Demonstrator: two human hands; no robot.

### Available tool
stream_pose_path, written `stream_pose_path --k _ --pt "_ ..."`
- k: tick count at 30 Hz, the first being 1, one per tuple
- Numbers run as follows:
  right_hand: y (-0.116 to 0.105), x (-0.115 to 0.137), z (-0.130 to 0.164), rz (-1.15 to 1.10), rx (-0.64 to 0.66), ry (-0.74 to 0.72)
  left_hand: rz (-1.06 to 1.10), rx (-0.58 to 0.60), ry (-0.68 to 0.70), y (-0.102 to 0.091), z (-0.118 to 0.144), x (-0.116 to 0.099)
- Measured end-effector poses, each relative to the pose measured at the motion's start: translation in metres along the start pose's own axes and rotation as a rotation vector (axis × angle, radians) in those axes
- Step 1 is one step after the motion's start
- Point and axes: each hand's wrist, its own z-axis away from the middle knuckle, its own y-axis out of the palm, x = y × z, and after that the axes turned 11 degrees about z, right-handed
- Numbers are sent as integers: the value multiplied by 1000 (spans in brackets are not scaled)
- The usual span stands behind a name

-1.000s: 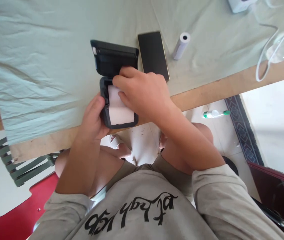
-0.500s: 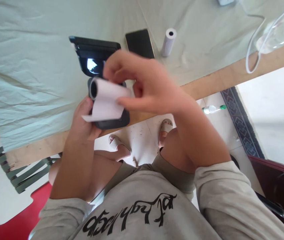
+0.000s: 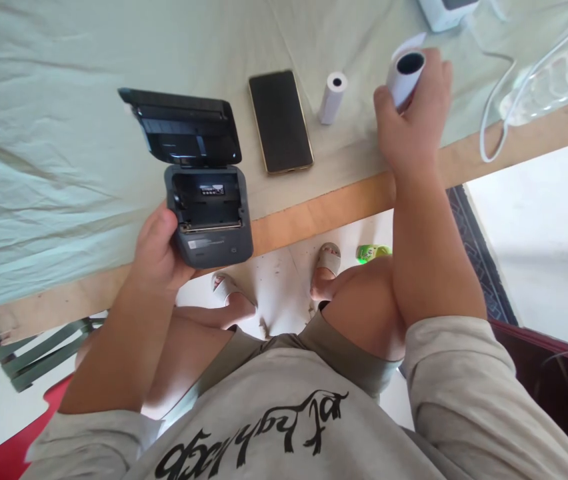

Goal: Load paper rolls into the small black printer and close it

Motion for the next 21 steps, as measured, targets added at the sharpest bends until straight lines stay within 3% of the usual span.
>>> stream_pose_path --k 3,6,8,11,15,17,21 --pt "5 3 -1 150 -115 65 16 -31 -18 -2 1 0" --pt "12 -5 -2 289 -63 175 49 -47 -50 -4 -1 -1" --pt "10 -11 -1 310 -68 161 79 -44 -68 -3 -2 -2" --pt "-1 -4 5 269 -128 1 85 -21 -124 -1 -4 -7" --pt "-1 34 15 184 -298 -326 96 -10 -186 -1 -6 -11" --pt "11 52 14 193 -241 -342 98 7 -187 -2 -6 -10" --pt "38 63 2 297 -37 -130 104 76 -179 -5 -5 -6"
